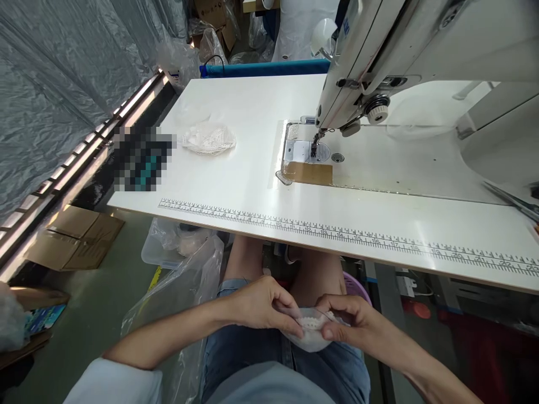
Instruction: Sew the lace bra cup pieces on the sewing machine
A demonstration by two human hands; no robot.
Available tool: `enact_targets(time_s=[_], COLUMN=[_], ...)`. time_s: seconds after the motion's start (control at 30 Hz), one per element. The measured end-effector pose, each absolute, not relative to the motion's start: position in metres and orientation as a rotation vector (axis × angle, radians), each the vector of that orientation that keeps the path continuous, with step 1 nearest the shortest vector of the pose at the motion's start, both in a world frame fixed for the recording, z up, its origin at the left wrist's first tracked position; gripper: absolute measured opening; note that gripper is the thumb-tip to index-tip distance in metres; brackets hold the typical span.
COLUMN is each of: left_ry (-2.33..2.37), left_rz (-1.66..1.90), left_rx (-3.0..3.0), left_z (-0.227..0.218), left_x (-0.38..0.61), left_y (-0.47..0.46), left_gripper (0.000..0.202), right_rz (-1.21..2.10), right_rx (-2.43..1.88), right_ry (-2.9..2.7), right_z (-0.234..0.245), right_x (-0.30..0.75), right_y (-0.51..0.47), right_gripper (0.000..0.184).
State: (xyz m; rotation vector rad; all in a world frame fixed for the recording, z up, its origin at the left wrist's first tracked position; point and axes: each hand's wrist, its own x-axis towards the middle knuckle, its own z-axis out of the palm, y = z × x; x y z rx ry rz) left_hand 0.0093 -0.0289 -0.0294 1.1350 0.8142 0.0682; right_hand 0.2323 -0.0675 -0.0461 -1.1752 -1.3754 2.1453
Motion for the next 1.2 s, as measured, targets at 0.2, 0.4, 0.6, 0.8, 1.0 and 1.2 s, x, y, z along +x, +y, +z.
enact_targets(time_s=[0.2, 0.4, 0.6, 0.8, 1.0, 1.2], left_ry=[0.799, 0.817, 0.878, 0.857, 0.807, 0.84], left_rz=[0.061, 0.041, 0.012, 0.008, 0.049, 0.045], left_rx=[1.103, 1.083, 1.071, 1.096, 1.083, 1.097], left_z=[-0.032, -0.033, -0.038, -0.034, -0.036, -0.041], left_x=[0.005, 0.003, -0.002, 0.001, 0.008, 0.005], left_y=[-0.027, -0.028, -0.03, -0.03, -0.032, -0.036], left_gripper=[0.025, 0.026, 0.024, 0.029, 0.028, 0.028], right_rz=[2.219, 2.185, 2.088, 2.052, 2.055, 1.996], right_rx=[-1.181, -1.176, -1.168, -1.196, -1.175, -1.228], right_ry=[-1.282, -1.347, -1.47, -1.528, -1.558, -1.579], right_z=[-0.057, -0.056, -0.048, -0.043, -0.041, -0.043], right_x=[0.24, 0.241, 0.235, 0.23, 0.229, 0.228], right_y=[-0.068, -0.067, -0.067, -0.067, -0.067, -0.07], right_gripper=[0.03, 0.028, 0.024, 0.029, 0.028, 0.027])
